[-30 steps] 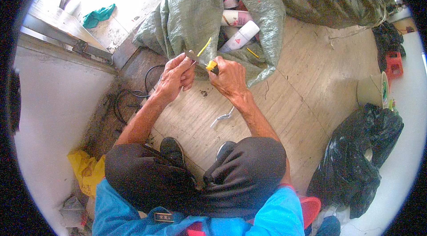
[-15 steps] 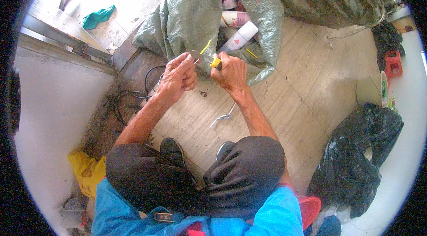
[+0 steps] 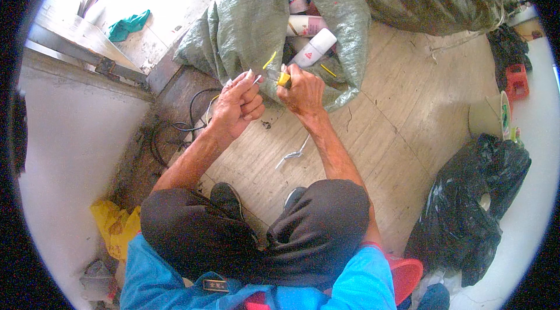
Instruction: The person moves a plastic bag and then sits on the floor to work on a black electrical device. Using a utility knife, they strip the insulation from several wires and appear to be preparing them for connection.
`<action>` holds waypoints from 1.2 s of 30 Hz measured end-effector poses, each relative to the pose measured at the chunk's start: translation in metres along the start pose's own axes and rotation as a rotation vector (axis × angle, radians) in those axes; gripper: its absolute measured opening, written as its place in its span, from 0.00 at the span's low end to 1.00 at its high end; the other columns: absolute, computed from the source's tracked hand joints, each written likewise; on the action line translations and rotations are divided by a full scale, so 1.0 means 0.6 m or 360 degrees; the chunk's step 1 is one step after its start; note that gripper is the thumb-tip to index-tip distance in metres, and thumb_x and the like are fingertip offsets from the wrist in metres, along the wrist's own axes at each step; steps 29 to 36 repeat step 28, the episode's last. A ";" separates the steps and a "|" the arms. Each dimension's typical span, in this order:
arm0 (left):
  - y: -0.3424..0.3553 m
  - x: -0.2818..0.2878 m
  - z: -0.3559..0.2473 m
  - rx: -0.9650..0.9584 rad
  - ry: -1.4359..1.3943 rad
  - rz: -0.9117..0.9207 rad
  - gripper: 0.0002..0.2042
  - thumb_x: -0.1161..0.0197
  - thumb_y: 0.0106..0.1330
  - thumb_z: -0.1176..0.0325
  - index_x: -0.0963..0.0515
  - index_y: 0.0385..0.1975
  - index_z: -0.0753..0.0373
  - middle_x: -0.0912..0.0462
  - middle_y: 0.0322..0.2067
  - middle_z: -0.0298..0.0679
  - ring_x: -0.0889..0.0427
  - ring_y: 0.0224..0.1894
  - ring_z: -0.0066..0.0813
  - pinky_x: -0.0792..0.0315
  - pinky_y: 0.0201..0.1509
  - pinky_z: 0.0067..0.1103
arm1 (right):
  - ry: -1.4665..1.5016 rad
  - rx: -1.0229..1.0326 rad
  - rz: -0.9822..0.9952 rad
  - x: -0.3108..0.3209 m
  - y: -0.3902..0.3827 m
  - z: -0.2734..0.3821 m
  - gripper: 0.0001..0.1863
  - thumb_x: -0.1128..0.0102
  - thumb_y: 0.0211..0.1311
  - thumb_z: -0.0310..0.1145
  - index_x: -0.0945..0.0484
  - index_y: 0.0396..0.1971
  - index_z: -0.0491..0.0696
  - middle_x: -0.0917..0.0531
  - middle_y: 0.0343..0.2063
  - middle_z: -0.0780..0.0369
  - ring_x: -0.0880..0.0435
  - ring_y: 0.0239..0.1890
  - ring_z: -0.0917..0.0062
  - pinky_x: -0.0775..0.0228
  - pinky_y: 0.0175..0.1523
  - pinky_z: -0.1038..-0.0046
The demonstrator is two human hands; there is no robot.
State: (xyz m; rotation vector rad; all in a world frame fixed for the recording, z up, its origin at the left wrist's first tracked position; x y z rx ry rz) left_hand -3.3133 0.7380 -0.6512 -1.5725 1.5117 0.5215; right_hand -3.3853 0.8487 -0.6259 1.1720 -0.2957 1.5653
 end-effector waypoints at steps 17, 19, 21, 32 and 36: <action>-0.014 -0.024 -0.005 0.0032 -0.0148 0.0151 0.11 0.50 0.76 0.62 0.27 0.43 0.62 0.47 0.15 0.23 0.50 0.13 0.13 0.46 0.15 0.16 | 0.1167 -0.0307 0.0454 -0.059 -0.021 0.010 0.16 0.38 0.58 0.37 0.25 0.19 0.40 0.26 0.13 0.54 0.28 0.17 0.75 0.35 0.25 0.67; -0.014 -0.022 -0.004 0.0039 -0.0138 0.0151 0.11 0.50 0.76 0.61 0.27 0.43 0.62 0.47 0.15 0.23 0.50 0.13 0.13 0.46 0.15 0.16 | 0.0944 -0.0314 0.0426 -0.048 -0.015 0.011 0.14 0.37 0.57 0.36 0.24 0.20 0.41 0.24 0.15 0.53 0.23 0.17 0.69 0.32 0.27 0.67; -0.014 -0.018 -0.003 0.0034 -0.0111 0.0139 0.11 0.51 0.76 0.60 0.27 0.43 0.62 0.47 0.15 0.23 0.50 0.13 0.13 0.46 0.15 0.16 | 0.0595 -0.0122 0.0292 -0.011 -0.008 0.023 0.13 0.36 0.58 0.34 0.25 0.21 0.40 0.24 0.15 0.54 0.25 0.16 0.71 0.34 0.25 0.69; -0.009 -0.008 -0.001 0.0021 -0.0169 0.0192 0.11 0.48 0.75 0.60 0.27 0.40 0.61 0.46 0.14 0.23 0.50 0.12 0.13 0.45 0.15 0.18 | 0.0297 0.0021 0.0208 0.011 -0.009 0.044 0.15 0.35 0.58 0.34 0.27 0.21 0.40 0.24 0.17 0.49 0.19 0.19 0.63 0.34 0.25 0.64; -0.009 -0.008 -0.001 0.0021 -0.0169 0.0192 0.11 0.48 0.75 0.60 0.27 0.40 0.61 0.46 0.14 0.23 0.50 0.12 0.13 0.45 0.15 0.18 | 0.0297 0.0021 0.0208 0.011 -0.009 0.044 0.15 0.35 0.58 0.34 0.27 0.21 0.40 0.24 0.17 0.49 0.19 0.19 0.63 0.34 0.25 0.64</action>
Point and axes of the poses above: each hand's wrist, its own y-axis towards the middle knuckle, its own x-axis out of the back of the hand, z = x × y, the point moved 10 cm from there along y, towards the middle knuckle
